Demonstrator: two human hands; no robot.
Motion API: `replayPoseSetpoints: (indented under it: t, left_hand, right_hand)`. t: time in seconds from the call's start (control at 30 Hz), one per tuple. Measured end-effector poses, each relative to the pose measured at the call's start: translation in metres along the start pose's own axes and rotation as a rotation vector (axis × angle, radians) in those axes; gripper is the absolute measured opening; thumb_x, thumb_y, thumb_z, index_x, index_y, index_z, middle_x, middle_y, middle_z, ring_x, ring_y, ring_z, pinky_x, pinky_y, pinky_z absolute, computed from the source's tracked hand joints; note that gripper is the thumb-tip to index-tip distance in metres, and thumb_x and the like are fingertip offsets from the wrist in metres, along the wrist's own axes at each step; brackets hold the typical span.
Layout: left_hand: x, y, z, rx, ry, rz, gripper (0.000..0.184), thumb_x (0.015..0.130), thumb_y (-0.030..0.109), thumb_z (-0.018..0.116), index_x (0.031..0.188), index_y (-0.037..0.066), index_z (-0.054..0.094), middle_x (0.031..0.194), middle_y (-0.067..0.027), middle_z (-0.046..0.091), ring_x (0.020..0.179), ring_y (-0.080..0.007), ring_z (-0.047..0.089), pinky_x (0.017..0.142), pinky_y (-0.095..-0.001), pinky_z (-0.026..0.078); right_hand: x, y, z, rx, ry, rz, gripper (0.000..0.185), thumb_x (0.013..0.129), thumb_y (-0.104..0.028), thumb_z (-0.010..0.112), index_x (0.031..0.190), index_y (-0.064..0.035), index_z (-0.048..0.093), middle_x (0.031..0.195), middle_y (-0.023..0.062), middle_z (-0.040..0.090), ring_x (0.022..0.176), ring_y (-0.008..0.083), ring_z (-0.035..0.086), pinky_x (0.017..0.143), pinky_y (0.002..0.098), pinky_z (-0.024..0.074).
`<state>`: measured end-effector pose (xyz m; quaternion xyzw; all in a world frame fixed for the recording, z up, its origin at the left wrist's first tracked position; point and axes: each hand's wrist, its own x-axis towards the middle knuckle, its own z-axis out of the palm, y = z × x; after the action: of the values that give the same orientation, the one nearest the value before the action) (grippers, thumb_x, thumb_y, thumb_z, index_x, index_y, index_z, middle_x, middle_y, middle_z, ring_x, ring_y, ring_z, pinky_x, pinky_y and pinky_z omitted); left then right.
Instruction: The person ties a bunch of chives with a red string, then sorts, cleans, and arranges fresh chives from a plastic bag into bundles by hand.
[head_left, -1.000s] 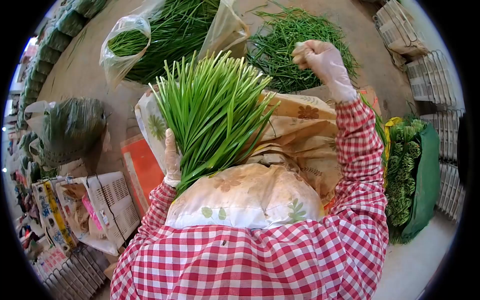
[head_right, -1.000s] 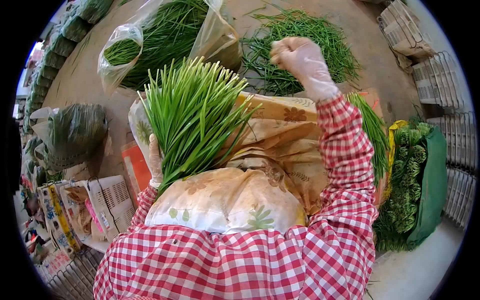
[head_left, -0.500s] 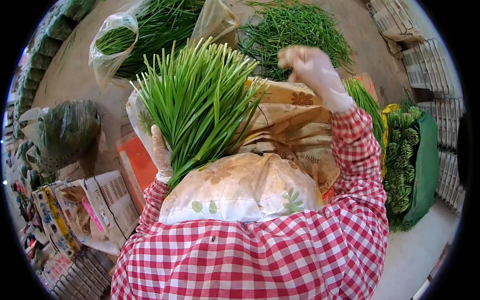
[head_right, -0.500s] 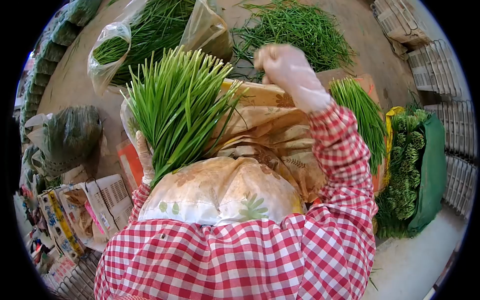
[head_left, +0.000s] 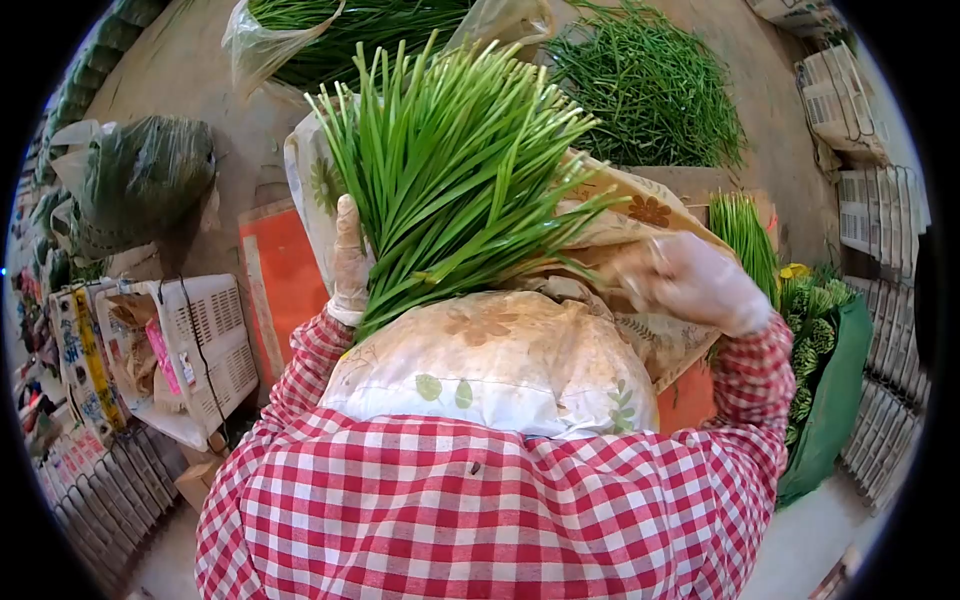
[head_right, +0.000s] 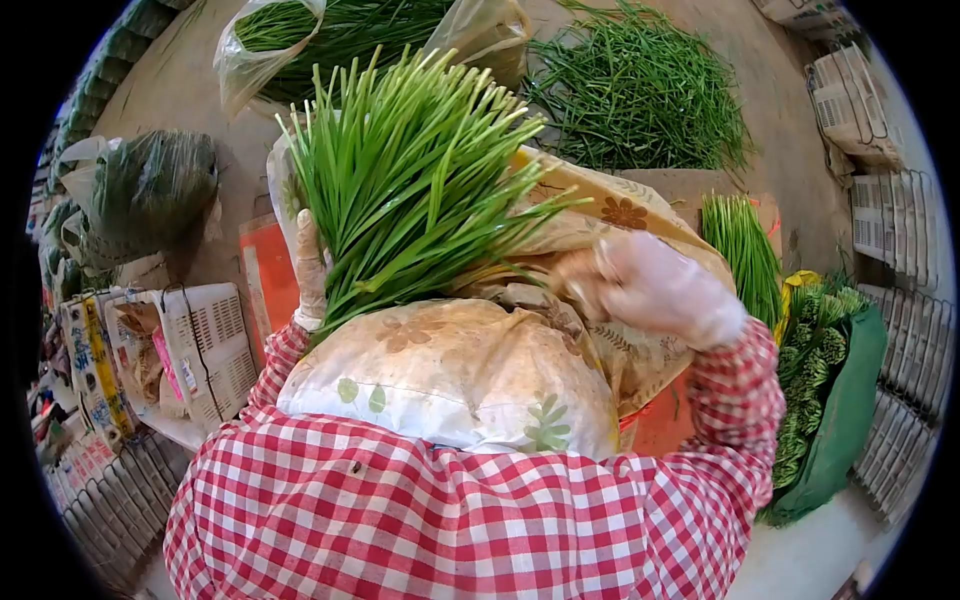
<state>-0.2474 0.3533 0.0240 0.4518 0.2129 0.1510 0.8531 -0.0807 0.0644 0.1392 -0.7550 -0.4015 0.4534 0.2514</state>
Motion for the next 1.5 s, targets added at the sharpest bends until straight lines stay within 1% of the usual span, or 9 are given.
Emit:
replayPoseSetpoints:
  t: [0.17, 0.4, 0.47, 0.5, 0.63, 0.83, 0.93, 1.17, 1.5]
  left_hand:
    - [0.000, 0.000, -0.003, 0.227, 0.116, -0.071, 0.055, 0.092, 0.044, 0.042, 0.129, 0.003, 0.041, 0.123, -0.0143, 0.051, 0.108, -0.0254, 0.055, 0.093, -0.0382, 0.046]
    - [-0.004, 0.000, 0.001, -0.011, 0.003, -0.104, 0.055, 0.092, 0.045, 0.043, 0.129, 0.003, 0.041, 0.123, -0.0141, 0.052, 0.107, -0.0250, 0.055, 0.093, -0.0380, 0.046]
    - [-0.004, 0.000, 0.002, 0.001, 0.007, -0.094, 0.055, 0.092, 0.045, 0.043, 0.129, 0.004, 0.041, 0.123, -0.0139, 0.052, 0.107, -0.0248, 0.055, 0.093, -0.0379, 0.046]
    - [-0.004, 0.000, 0.002, 0.008, 0.004, -0.090, 0.055, 0.092, 0.045, 0.043, 0.129, 0.004, 0.041, 0.123, -0.0138, 0.052, 0.108, -0.0247, 0.055, 0.093, -0.0378, 0.046]
    - [-0.002, -0.001, 0.005, 0.027, 0.002, -0.081, 0.056, 0.092, 0.045, 0.043, 0.129, 0.004, 0.041, 0.123, -0.0135, 0.051, 0.108, -0.0244, 0.054, 0.093, -0.0376, 0.046]
    - [-0.003, 0.000, 0.006, 0.055, 0.011, -0.060, 0.056, 0.092, 0.045, 0.043, 0.130, 0.004, 0.040, 0.124, -0.0130, 0.051, 0.108, -0.0240, 0.054, 0.093, -0.0373, 0.045]
    - [-0.004, 0.000, 0.005, 0.061, 0.017, -0.047, 0.056, 0.092, 0.045, 0.043, 0.130, 0.004, 0.040, 0.124, -0.0127, 0.051, 0.108, -0.0237, 0.054, 0.093, -0.0372, 0.045]
    - [-0.004, 0.000, 0.004, 0.070, 0.007, -0.034, 0.056, 0.091, 0.045, 0.043, 0.130, 0.004, 0.040, 0.125, -0.0122, 0.050, 0.109, -0.0232, 0.054, 0.093, -0.0369, 0.045]
    - [0.002, -0.002, 0.008, 0.054, 0.069, 0.054, 0.056, 0.092, 0.045, 0.043, 0.130, 0.004, 0.040, 0.125, -0.0113, 0.050, 0.108, -0.0217, 0.054, 0.094, -0.0360, 0.044]
  right_hand:
    - [-0.044, -0.014, -0.051, 0.242, 0.077, -0.175, 0.018, 0.085, -0.015, 0.056, 0.089, -0.0009, 0.065, 0.063, 0.0023, 0.061, 0.050, 0.0076, 0.051, 0.043, 0.0200, 0.0406]
    - [-0.055, 0.047, -0.112, 0.873, 1.068, -0.445, 0.028, 0.086, -0.020, 0.059, 0.110, -0.0047, 0.059, 0.098, 0.0115, 0.062, 0.057, 0.0064, 0.054, 0.054, 0.0198, 0.0496]
    - [-0.028, 0.070, -0.108, -0.007, 1.263, -0.121, 0.029, 0.086, -0.020, 0.059, 0.112, -0.0079, 0.058, 0.098, 0.0105, 0.062, 0.063, 0.0087, 0.057, 0.060, 0.0227, 0.0512]
    - [-0.016, 0.080, -0.097, -0.896, 1.280, 0.233, 0.030, 0.087, -0.021, 0.058, 0.115, -0.0110, 0.058, 0.099, 0.0095, 0.063, 0.070, 0.0110, 0.059, 0.066, 0.0256, 0.0528]
    - [0.032, 0.038, -0.029, 0.069, 0.732, -0.017, 0.032, 0.082, -0.036, 0.063, 0.107, -0.0166, 0.064, 0.099, 0.0064, 0.063, 0.089, 0.0214, 0.059, 0.083, 0.0383, 0.0468]
    - [0.070, 0.028, 0.019, -0.710, 0.829, -0.332, 0.034, 0.076, -0.044, 0.064, 0.094, -0.0147, 0.068, 0.096, 0.0090, 0.063, 0.093, 0.0284, 0.058, 0.089, 0.0439, 0.0381]
    - [0.066, 0.023, 0.027, 0.463, 0.475, -0.022, 0.018, 0.081, -0.015, 0.066, 0.092, -0.0013, 0.067, 0.107, 0.0060, 0.061, 0.102, 0.0136, 0.054, 0.088, 0.0255, 0.0426]
    - [0.064, 0.026, 0.021, 0.920, 0.618, -0.028, 0.016, 0.086, -0.013, 0.059, 0.092, -0.0004, 0.067, 0.088, 0.0055, 0.068, 0.082, 0.0115, 0.062, 0.075, 0.0236, 0.0489]
    - [0.036, 0.076, -0.028, -0.291, 1.208, 0.401, 0.035, 0.089, -0.032, 0.053, 0.097, 0.0001, 0.062, 0.098, 0.0127, 0.065, 0.086, 0.0275, 0.061, 0.078, 0.0366, 0.0466]
